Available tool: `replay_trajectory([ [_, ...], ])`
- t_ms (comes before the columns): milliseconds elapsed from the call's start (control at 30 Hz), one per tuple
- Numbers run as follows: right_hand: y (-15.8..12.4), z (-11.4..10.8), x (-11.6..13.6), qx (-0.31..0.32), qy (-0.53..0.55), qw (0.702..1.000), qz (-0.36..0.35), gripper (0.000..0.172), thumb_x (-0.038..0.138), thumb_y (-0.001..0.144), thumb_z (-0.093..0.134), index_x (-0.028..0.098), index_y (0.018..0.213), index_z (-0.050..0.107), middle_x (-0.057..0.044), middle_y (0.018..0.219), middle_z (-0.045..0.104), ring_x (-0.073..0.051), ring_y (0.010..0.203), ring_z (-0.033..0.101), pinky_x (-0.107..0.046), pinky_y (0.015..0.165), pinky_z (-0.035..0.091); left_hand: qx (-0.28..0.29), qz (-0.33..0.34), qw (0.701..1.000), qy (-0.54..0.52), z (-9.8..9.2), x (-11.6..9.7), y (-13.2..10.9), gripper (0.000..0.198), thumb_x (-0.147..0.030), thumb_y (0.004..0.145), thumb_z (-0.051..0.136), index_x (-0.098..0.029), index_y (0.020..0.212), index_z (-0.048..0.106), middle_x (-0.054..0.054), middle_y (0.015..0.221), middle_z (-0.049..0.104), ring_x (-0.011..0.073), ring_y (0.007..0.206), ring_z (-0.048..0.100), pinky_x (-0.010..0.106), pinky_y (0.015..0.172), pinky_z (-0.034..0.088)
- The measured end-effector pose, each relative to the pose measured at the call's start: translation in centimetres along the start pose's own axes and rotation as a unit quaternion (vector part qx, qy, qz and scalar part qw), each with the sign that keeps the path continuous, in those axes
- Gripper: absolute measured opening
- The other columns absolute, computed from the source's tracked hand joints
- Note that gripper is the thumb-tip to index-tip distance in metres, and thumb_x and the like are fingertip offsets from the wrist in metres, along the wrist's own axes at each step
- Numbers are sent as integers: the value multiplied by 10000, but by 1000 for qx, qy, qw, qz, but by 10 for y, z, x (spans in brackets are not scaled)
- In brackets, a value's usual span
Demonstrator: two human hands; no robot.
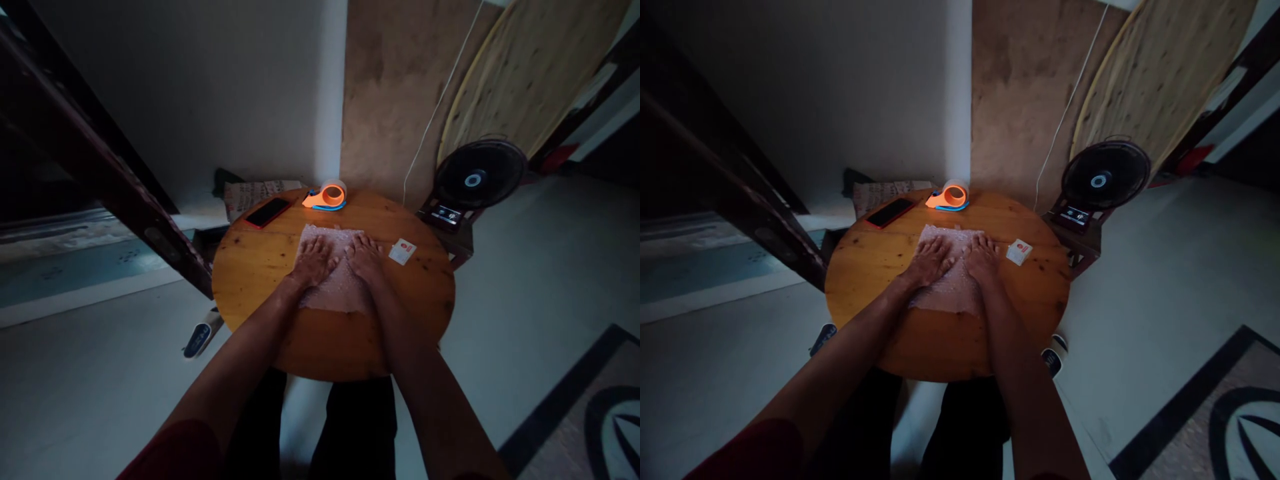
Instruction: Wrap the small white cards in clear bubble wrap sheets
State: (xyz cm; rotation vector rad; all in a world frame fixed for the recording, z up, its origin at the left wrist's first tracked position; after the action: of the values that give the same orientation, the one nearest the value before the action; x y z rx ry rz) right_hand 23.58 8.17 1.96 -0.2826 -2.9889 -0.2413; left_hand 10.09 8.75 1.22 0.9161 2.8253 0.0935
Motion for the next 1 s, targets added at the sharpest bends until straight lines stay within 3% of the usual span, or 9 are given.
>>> replay_trajectory([
  [100, -1, -2, -2, 0, 3, 1000, 10, 565, 413, 961, 265, 136, 1438, 385, -112, 1528, 346, -286, 1379, 300, -465, 1083, 255, -5, -4, 1000, 0, 1, 2, 1, 647, -552, 954, 205, -184, 1475, 312, 143, 1569, 231, 307, 1457, 173, 500, 1164, 145],
  [200, -7, -18, 0, -49, -10, 999, 2, 587, 409, 952, 297, 100, 1446, 366, -134, 1540, 314, -293, 1407, 245, -473, 1108, 204, -9, -8, 1000, -2, -1, 2, 1, 647, -559, 951, 208, -191, 1470, 325, 135, 1570, 233, 307, 1455, 180, 497, 1166, 143],
  [300, -14, -33, 19, -107, -24, 990, -85, 592, 402, 953, 309, 109, 1468, 324, -103, 1567, 259, -253, 1445, 151, -443, 1150, 108, -5, -13, 1000, -6, -1, 1, 0, 648, -560, 951, 203, -191, 1469, 327, 128, 1572, 231, 297, 1460, 169, 494, 1169, 136],
  [367, -14, -26, 29, -70, -23, 988, -133, 567, 400, 964, 282, 136, 1462, 341, -78, 1556, 296, -224, 1434, 191, -414, 1151, 127, 0, -15, 1000, -9, 0, 1, 1, 655, -565, 948, 207, -186, 1467, 333, 131, 1572, 231, 299, 1460, 168, 492, 1170, 134],
  [467, -7, -5, 22, 6, -14, 995, -94, 550, 410, 976, 228, 158, 1438, 388, -75, 1530, 351, -226, 1395, 285, -423, 1125, 206, 3, -18, 1000, -11, 1, 2, 2, 657, -566, 947, 214, -184, 1465, 341, 134, 1571, 232, 310, 1458, 172, 498, 1168, 137],
  [633, -2, 1, -2, 3, -18, 1000, -8, 592, 453, 973, 225, 135, 1455, 358, -101, 1535, 335, -272, 1399, 277, -479, 1115, 212, 8, -20, 1000, -17, 1, 3, 3, 650, -550, 946, 249, -165, 1458, 359, 156, 1566, 232, 334, 1452, 180, 507, 1166, 135],
  [733, -9, -15, -4, -30, -36, 999, 7, 603, 444, 970, 244, 95, 1447, 365, -130, 1534, 326, -287, 1409, 253, -473, 1118, 199, 7, -19, 1000, -23, -1, 2, 2, 646, -545, 945, 258, -164, 1457, 358, 154, 1567, 231, 326, 1454, 178, 504, 1168, 132],
  [867, -21, -45, 22, -121, -47, 989, -77, 586, 399, 980, 233, 107, 1484, 291, -111, 1572, 240, -247, 1449, 150, -424, 1149, 119, 7, -21, 999, -30, -1, 1, 3, 647, -556, 943, 241, -181, 1457, 356, 139, 1571, 229, 312, 1459, 166, 516, 1168, 126],
  [1000, -15, -14, 35, 16, -28, 992, -123, 527, 342, 985, 227, 162, 1463, 354, -80, 1539, 332, -219, 1416, 252, -399, 1132, 183, 9, -25, 999, -32, 1, 1, 5, 661, -571, 937, 250, -176, 1453, 366, 142, 1569, 234, 317, 1457, 169, 510, 1169, 130],
])
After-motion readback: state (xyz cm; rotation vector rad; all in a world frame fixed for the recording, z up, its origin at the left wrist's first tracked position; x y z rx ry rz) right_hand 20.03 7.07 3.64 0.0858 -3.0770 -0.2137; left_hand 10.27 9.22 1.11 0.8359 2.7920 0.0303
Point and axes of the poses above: each hand's wrist, its own y-axis towards the middle knuckle, its own z-axis out of the palm, x = y × z, the point moved 9 cm from there along y, towards the middle knuckle
